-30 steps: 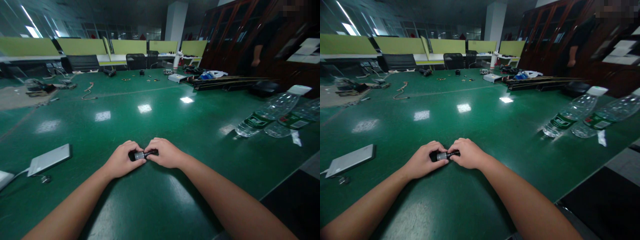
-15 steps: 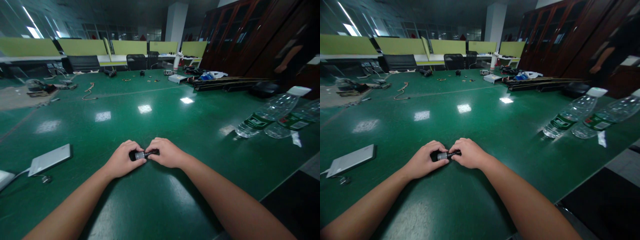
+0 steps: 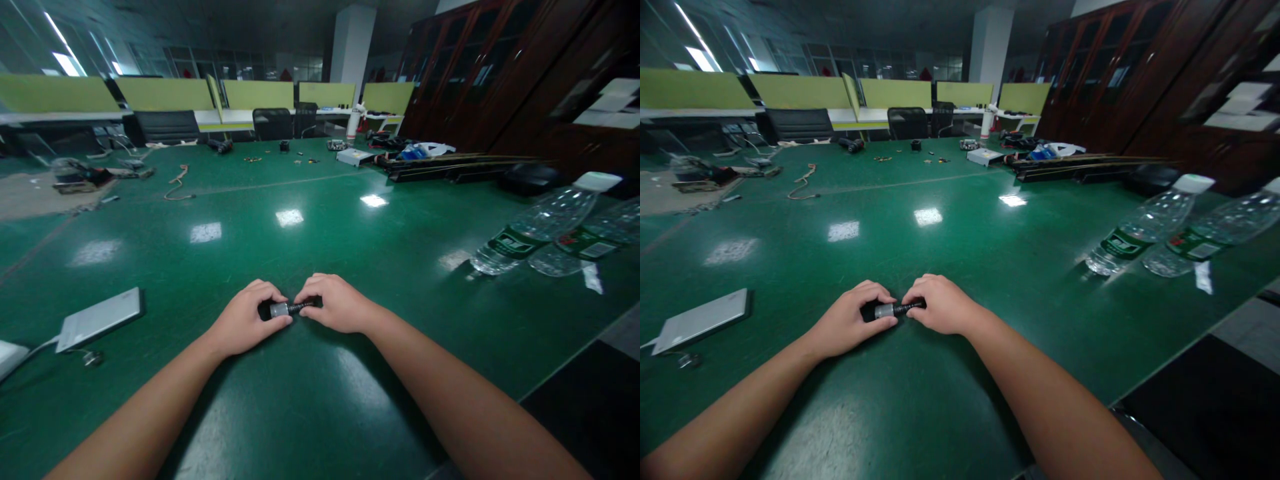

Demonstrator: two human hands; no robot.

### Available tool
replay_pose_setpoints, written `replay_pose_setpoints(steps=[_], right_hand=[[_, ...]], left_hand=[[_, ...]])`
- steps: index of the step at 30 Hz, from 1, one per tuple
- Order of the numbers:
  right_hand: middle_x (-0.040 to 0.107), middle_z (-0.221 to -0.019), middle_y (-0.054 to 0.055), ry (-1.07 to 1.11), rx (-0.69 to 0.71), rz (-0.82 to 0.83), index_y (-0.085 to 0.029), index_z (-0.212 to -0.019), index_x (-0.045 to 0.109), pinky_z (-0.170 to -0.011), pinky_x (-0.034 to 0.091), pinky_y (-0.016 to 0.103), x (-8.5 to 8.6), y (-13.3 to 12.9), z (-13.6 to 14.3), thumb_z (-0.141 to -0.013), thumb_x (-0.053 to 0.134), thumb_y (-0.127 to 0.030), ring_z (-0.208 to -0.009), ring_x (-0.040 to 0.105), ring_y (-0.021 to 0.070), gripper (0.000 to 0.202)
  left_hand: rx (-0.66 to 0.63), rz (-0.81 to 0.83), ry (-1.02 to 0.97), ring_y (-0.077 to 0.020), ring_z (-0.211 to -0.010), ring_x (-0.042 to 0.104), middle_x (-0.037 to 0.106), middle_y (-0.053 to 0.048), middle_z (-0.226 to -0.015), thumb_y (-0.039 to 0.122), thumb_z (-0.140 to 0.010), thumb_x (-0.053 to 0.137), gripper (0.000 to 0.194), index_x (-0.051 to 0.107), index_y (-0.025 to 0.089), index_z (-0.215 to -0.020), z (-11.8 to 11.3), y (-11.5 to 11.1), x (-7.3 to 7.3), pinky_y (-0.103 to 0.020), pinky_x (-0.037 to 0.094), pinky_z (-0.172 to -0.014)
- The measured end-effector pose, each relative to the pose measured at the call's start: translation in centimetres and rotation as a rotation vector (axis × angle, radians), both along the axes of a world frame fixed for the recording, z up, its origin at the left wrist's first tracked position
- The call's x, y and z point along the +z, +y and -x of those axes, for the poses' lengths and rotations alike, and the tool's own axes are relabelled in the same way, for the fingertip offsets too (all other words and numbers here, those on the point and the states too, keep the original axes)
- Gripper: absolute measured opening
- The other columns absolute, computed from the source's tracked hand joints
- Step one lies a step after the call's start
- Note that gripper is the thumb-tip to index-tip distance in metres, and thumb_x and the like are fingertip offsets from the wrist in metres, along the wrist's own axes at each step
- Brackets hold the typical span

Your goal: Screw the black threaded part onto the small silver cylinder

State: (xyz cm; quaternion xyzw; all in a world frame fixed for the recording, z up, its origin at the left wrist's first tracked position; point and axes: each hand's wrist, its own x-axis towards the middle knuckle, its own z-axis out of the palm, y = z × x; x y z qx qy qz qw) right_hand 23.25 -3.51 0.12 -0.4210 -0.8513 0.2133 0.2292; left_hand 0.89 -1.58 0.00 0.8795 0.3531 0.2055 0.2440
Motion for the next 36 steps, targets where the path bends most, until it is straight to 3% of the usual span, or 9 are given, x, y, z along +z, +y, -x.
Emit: replay_pose_setpoints(steps=[20,29,36], right_hand=[[0.071,-0.086,0.003,-0.042,-0.029,0.033,-0.019,-0.092,0.075,-0.076,0.044,0.027,0.6,0.0,-1.4,-0.078,0.071,-0.014,-0.083,0.061,0.0156,0.016],[0.071,-0.087,0.004,-0.129,-0.143,0.103,-0.019,-0.091,0.077,-0.073,0.044,0.027,1.4,0.3,-2.9,-0.077,0.072,-0.016,-0.08,0.062,0.0157,0.016],[0.07,-0.086,0.004,-0.069,-0.117,0.127,-0.019,-0.092,0.077,-0.071,0.044,0.027,1.2,0.0,-2.2,-0.077,0.073,-0.018,-0.078,0.062,0.0147,0.016]], left_hand=[[0.003,0.015,0.008,-0.0233,-0.092,0.059,0.069,-0.005,-0.094,0.036,-0.081,0.07,0.02,0.066,0.02,-0.09,0.1,0.1,0.0,-0.037,0.046,-0.083],[0.017,0.011,0.007,-0.0232,-0.093,0.059,0.068,-0.005,-0.095,0.036,-0.08,0.071,0.021,0.066,0.018,-0.091,0.3,-0.2,0.0,-0.038,0.046,-0.084],[0.011,0.0,0.001,-0.0227,-0.092,0.06,0.069,-0.004,-0.094,0.037,-0.08,0.071,0.022,0.067,0.019,-0.091,0.3,-0.1,0.0,-0.037,0.046,-0.084]])
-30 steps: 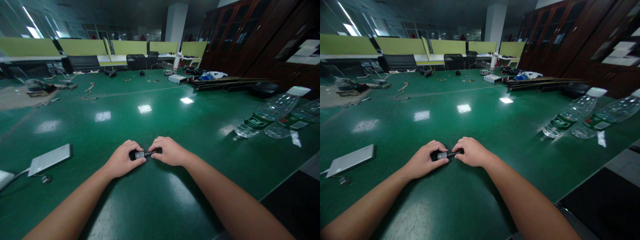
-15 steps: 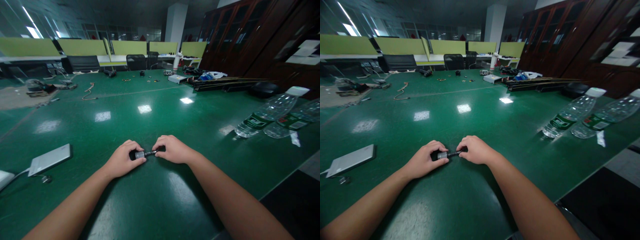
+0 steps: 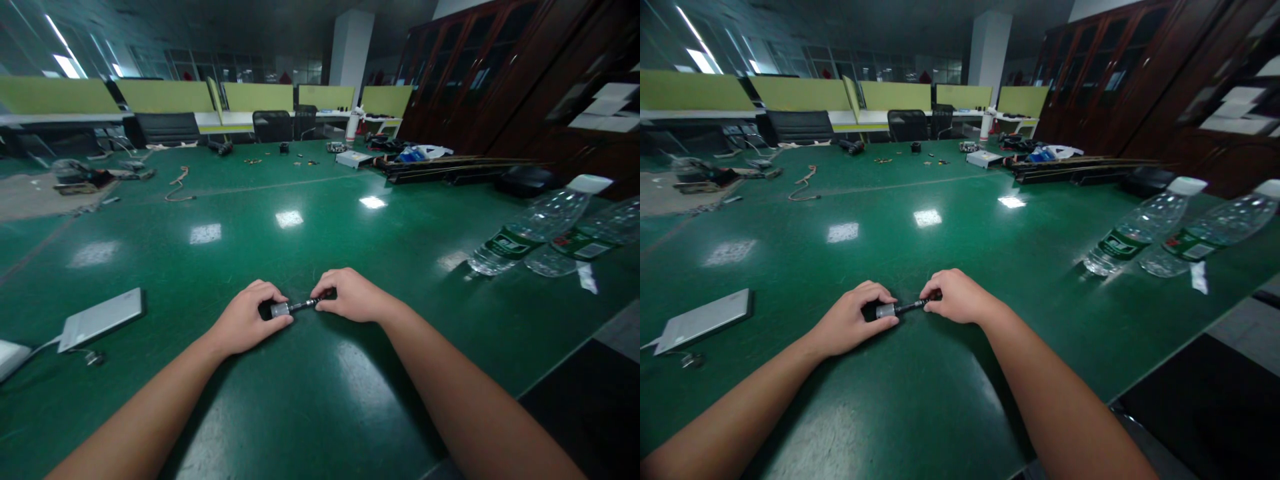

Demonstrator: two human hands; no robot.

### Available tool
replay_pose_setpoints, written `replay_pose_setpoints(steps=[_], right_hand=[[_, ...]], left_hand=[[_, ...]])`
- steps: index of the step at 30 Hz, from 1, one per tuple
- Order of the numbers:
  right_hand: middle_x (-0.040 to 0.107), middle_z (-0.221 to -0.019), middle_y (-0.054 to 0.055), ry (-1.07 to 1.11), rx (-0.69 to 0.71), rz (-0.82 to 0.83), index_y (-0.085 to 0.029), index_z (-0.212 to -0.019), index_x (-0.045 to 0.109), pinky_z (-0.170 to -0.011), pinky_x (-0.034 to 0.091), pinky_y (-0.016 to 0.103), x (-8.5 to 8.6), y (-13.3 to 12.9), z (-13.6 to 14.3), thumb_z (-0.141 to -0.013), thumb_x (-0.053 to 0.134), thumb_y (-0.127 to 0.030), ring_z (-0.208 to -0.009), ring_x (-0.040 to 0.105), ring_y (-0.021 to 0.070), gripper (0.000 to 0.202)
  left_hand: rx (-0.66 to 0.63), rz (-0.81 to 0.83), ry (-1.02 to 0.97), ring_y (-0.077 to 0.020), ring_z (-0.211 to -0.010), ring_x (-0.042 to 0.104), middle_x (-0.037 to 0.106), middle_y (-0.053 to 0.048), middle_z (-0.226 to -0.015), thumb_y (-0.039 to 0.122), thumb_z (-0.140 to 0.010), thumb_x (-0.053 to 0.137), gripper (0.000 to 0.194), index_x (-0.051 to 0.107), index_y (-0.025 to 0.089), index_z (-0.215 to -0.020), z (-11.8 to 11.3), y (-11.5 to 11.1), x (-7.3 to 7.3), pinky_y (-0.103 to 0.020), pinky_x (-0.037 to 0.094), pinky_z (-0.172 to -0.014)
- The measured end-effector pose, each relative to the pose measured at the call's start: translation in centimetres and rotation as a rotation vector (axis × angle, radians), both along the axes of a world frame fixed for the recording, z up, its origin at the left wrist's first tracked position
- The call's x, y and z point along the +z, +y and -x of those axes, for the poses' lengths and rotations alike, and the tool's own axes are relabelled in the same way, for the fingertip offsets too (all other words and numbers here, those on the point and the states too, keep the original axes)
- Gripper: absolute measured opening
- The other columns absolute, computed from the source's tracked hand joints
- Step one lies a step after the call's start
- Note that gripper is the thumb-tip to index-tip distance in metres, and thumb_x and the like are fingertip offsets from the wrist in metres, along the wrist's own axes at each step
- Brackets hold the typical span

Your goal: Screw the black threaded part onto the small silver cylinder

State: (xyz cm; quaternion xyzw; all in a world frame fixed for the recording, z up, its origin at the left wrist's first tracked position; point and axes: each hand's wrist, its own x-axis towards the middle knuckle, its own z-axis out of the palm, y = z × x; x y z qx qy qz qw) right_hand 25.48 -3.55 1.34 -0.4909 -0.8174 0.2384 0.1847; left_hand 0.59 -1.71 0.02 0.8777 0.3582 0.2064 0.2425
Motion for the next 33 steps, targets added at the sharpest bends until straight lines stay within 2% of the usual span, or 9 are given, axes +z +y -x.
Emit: replay_pose_setpoints(steps=[5,9,15,23,33], right_hand=[[0.072,-0.089,0.003,0.155,-0.002,-0.001,-0.019,-0.101,0.074,-0.076,0.048,0.025,-1.0,-0.2,1.8,-0.076,0.071,-0.011,-0.079,0.064,0.0132,0.026],[0.072,-0.088,0.004,0.152,0.045,-0.049,-0.019,-0.1,0.074,-0.078,0.048,0.027,-1.5,-0.1,2.9,-0.078,0.069,-0.011,-0.081,0.064,0.0141,0.024],[0.073,-0.088,0.005,0.124,0.073,-0.065,-0.018,-0.097,0.075,-0.079,0.047,0.029,-1.2,0.0,2.8,-0.08,0.069,-0.013,-0.083,0.064,0.0157,0.019],[0.074,-0.093,0.004,0.162,0.099,-0.116,-0.02,-0.097,0.074,-0.085,0.046,0.031,-1.8,0.0,2.9,-0.082,0.066,-0.011,-0.09,0.063,0.0169,0.019],[0.073,-0.096,0.005,0.136,0.105,-0.121,-0.019,-0.101,0.073,-0.086,0.046,0.032,-1.8,-0.1,3.4,-0.079,0.07,-0.015,-0.093,0.061,0.0185,0.022]], left_hand=[[-0.005,-0.003,0.008,-0.021,-0.086,0.061,0.069,-0.003,-0.09,0.037,-0.078,0.073,0.023,0.069,0.02,-0.093,0.2,0.1,0.0,-0.033,0.046,-0.079],[0.003,0.024,0.017,-0.0202,-0.084,0.062,0.069,-0.003,-0.09,0.038,-0.077,0.073,0.026,0.069,0.02,-0.096,0.2,0.0,0.2,-0.031,0.045,-0.075],[-0.007,0.029,0.039,-0.0207,-0.086,0.063,0.069,-0.003,-0.091,0.034,-0.078,0.071,0.023,0.07,0.02,-0.097,0.1,-0.1,0.4,-0.031,0.045,-0.077],[0.118,0.11,0.012,-0.0177,-0.074,0.062,0.069,-0.001,-0.081,0.031,-0.07,0.077,0.021,0.067,0.018,-0.083,0.0,0.0,0.1,-0.027,0.044,-0.066],[0.084,0.074,-0.004,-0.0175,-0.076,0.061,0.068,-0.001,-0.081,0.032,-0.071,0.076,0.021,0.063,0.018,-0.08,-0.1,0.2,0.0,-0.027,0.043,-0.067]])
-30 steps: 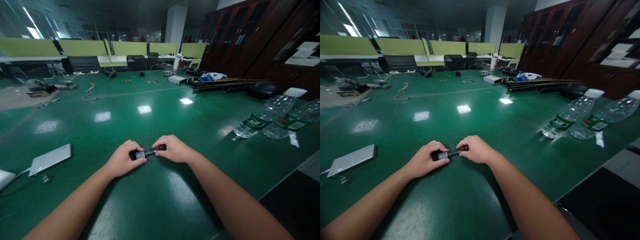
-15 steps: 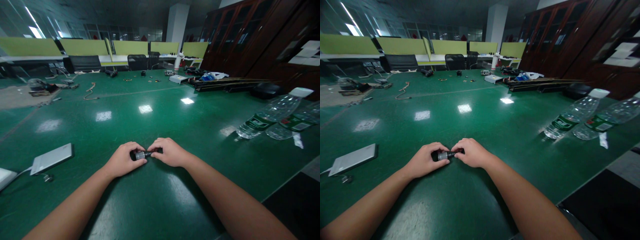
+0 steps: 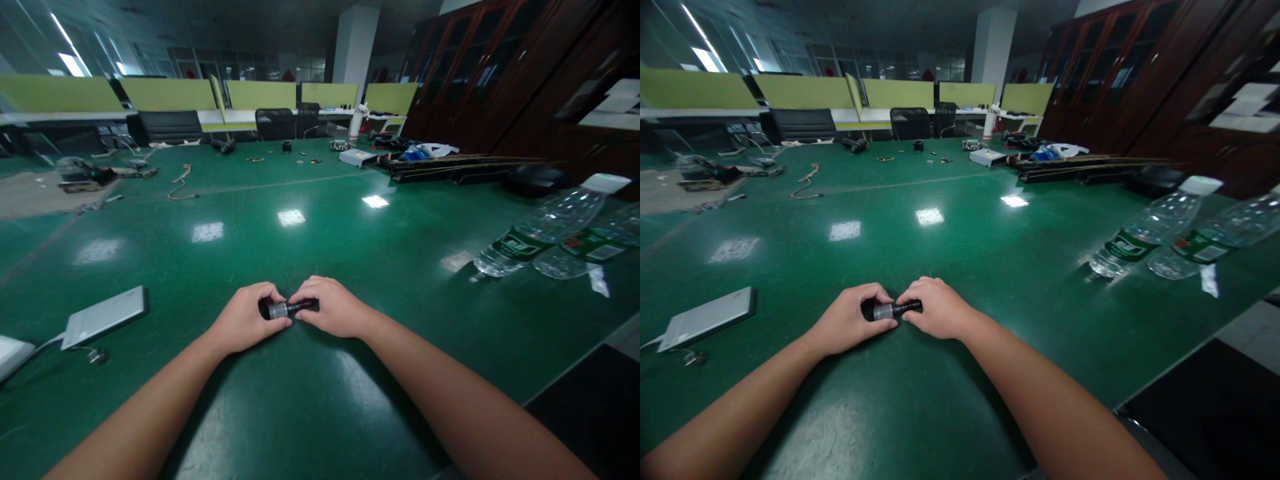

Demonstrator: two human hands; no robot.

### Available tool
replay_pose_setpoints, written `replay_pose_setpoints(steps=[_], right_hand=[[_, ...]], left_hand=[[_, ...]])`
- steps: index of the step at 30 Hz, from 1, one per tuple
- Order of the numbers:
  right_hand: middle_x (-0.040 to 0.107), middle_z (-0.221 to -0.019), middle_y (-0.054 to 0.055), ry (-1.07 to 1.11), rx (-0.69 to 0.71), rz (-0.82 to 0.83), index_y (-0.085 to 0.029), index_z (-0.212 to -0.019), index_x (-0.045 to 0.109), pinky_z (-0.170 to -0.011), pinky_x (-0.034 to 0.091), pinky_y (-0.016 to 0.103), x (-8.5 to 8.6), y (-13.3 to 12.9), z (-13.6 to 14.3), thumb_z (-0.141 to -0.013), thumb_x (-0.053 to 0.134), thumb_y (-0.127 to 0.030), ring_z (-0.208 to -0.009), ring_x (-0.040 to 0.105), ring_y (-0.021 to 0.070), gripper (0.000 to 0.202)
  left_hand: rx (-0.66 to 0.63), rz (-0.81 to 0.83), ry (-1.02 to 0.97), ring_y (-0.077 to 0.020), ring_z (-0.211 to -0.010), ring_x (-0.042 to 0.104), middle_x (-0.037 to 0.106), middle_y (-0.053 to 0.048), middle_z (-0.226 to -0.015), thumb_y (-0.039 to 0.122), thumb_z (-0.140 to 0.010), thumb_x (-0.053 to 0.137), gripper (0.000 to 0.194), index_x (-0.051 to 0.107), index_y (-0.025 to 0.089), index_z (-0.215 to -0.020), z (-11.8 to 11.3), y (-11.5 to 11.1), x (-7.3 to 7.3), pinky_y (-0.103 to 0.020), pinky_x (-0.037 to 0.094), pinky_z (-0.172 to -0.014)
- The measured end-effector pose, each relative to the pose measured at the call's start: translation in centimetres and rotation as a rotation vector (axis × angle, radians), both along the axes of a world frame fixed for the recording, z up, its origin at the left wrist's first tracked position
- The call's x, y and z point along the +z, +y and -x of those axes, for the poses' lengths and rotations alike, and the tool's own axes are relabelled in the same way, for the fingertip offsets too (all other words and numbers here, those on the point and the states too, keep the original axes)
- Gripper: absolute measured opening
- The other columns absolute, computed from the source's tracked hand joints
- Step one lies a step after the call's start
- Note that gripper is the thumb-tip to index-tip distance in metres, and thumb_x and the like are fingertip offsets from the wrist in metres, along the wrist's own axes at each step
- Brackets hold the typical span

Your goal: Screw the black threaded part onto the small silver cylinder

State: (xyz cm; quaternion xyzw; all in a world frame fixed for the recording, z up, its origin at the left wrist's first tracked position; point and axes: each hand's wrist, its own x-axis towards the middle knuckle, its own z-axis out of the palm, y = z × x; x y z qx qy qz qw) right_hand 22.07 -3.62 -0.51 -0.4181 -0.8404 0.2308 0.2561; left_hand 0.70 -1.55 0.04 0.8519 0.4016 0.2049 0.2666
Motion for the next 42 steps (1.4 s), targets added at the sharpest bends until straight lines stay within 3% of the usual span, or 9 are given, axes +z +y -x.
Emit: replay_pose_setpoints(steps=[42], right_hand=[[0.07,-0.085,0.004,-0.097,-0.048,0.072,-0.018,-0.092,0.075,-0.075,0.044,0.027,1.4,-0.1,-1.8,-0.078,0.072,-0.014,-0.082,0.061,0.0154,0.016]], left_hand=[[-0.026,-0.022,0.001,-0.0181,-0.077,0.062,0.068,-0.002,-0.084,0.033,-0.074,0.075,0.021,0.063,0.018,-0.081,0.2,-0.1,0.2,-0.028,0.044,-0.069]])
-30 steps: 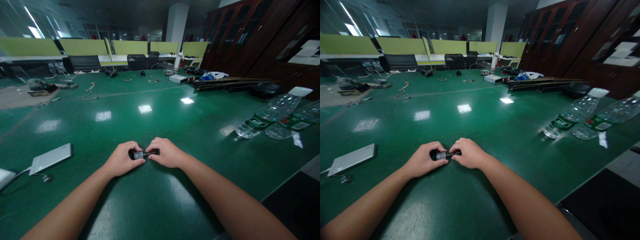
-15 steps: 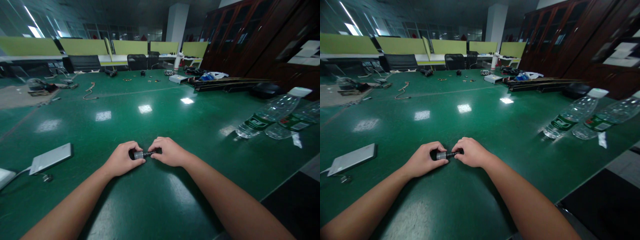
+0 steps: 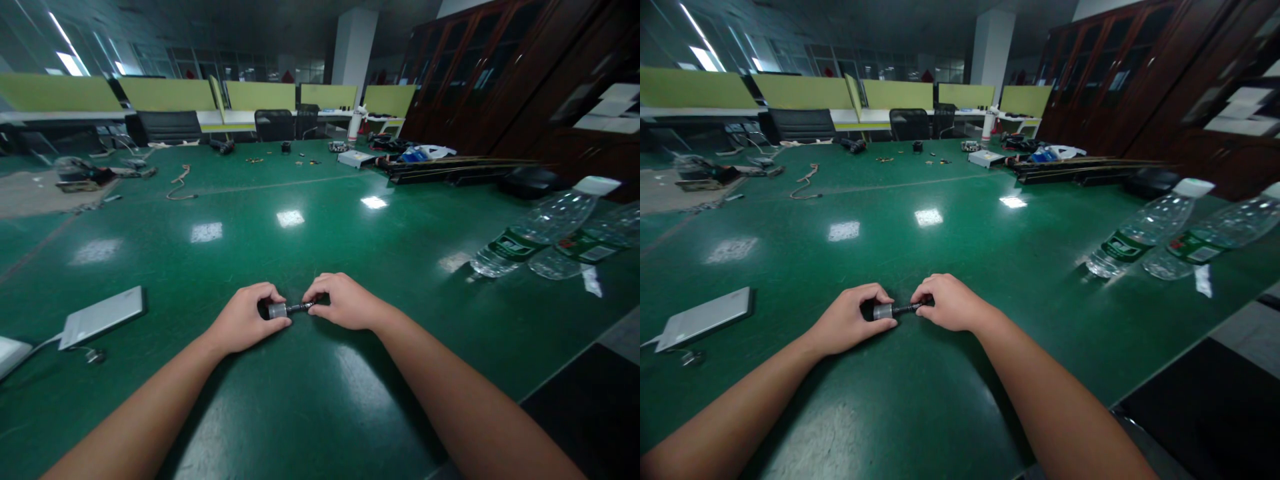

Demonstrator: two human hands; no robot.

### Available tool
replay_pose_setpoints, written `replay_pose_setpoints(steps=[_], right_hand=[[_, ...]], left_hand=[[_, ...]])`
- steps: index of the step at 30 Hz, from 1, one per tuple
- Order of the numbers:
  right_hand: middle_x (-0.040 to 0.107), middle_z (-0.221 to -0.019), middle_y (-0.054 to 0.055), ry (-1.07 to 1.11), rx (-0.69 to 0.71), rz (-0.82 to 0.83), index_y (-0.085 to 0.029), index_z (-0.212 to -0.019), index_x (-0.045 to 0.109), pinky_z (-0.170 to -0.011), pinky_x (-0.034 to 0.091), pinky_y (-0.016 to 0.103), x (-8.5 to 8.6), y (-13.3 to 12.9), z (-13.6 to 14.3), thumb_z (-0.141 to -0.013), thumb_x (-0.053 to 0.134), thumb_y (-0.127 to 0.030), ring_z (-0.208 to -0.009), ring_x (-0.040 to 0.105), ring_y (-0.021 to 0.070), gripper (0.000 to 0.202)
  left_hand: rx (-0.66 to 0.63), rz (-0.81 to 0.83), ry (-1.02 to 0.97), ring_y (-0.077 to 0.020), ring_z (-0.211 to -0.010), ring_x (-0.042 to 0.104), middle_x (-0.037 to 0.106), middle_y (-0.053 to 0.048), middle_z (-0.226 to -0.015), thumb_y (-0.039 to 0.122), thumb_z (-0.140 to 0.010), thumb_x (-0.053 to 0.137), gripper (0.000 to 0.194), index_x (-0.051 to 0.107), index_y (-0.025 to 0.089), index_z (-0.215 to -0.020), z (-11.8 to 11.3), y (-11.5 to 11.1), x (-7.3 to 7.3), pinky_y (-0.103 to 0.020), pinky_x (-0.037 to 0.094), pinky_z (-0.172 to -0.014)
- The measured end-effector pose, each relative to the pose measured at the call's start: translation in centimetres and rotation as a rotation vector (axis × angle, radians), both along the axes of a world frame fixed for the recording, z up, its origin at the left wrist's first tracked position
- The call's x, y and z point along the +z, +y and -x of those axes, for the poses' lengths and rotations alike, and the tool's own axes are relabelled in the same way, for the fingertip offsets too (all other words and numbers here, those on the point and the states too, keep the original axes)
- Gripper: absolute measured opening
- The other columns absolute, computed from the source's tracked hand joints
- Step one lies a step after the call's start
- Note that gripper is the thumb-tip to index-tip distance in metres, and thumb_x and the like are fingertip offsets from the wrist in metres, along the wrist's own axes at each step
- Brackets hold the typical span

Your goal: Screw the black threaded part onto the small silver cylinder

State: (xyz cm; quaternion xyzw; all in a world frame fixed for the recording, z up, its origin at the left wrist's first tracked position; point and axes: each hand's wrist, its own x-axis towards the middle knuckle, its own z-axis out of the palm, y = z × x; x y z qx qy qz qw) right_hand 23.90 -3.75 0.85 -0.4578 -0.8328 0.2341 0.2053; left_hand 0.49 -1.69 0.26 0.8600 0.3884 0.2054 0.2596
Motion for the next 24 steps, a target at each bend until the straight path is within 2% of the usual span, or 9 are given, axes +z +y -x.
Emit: replay_pose_setpoints(steps=[4,9,12,21,24], right_hand=[[0.07,-0.085,0.004,-0.026,-0.014,0.004,-0.019,-0.092,0.075,-0.074,0.044,0.027,0.0,0.1,-0.4,-0.077,0.071,-0.014,-0.08,0.061,0.0152,0.016],[0.07,-0.087,0.004,-0.042,-0.098,-0.005,-0.02,-0.089,0.077,-0.076,0.044,0.028,0.1,0.4,-1.6,-0.076,0.072,-0.013,-0.082,0.061,0.0158,0.016],[0.07,-0.086,0.004,-0.039,-0.133,0.022,-0.02,-0.089,0.077,-0.072,0.044,0.027,0.3,0.5,-1.9,-0.075,0.072,-0.013,-0.078,0.061,0.015,0.016],[0.07,-0.087,0.004,0.005,-0.074,0.04,-0.019,-0.092,0.077,-0.073,0.045,0.028,0.2,0.0,-0.8,-0.077,0.072,-0.016,-0.079,0.062,0.015,0.016],[0.071,-0.09,0.004,0.082,-0.038,0.026,-0.019,-0.1,0.075,-0.077,0.047,0.028,-0.2,-0.2,0.2,-0.075,0.07,-0.011,-0.081,0.063,0.015,0.027]], left_hand=[[-0.001,0.003,0.007,-0.0182,-0.077,0.062,0.068,-0.001,-0.083,0.033,-0.074,0.074,0.02,0.064,0.018,-0.082,0.0,0.0,0.1,-0.028,0.045,-0.069],[0.01,-0.009,0.007,-0.0188,-0.078,0.062,0.069,-0.002,-0.084,0.034,-0.073,0.075,0.021,0.064,0.018,-0.082,-0.1,-0.1,0.1,-0.029,0.046,-0.07],[0.013,-0.008,0.009,-0.0188,-0.077,0.063,0.069,-0.002,-0.084,0.034,-0.073,0.075,0.021,0.063,0.018,-0.081,-0.2,-0.2,0.1,-0.029,0.046,-0.069],[0.01,0.006,0.007,-0.0187,-0.077,0.062,0.068,-0.002,-0.084,0.033,-0.073,0.076,0.021,0.063,0.018,-0.082,0.1,-0.1,-0.2,-0.028,0.045,-0.07],[-0.002,0.001,0.001,-0.0185,-0.078,0.062,0.068,-0.002,-0.085,0.032,-0.073,0.075,0.021,0.064,0.019,-0.083,0.1,0.0,-0.3,-0.028,0.044,-0.069]])
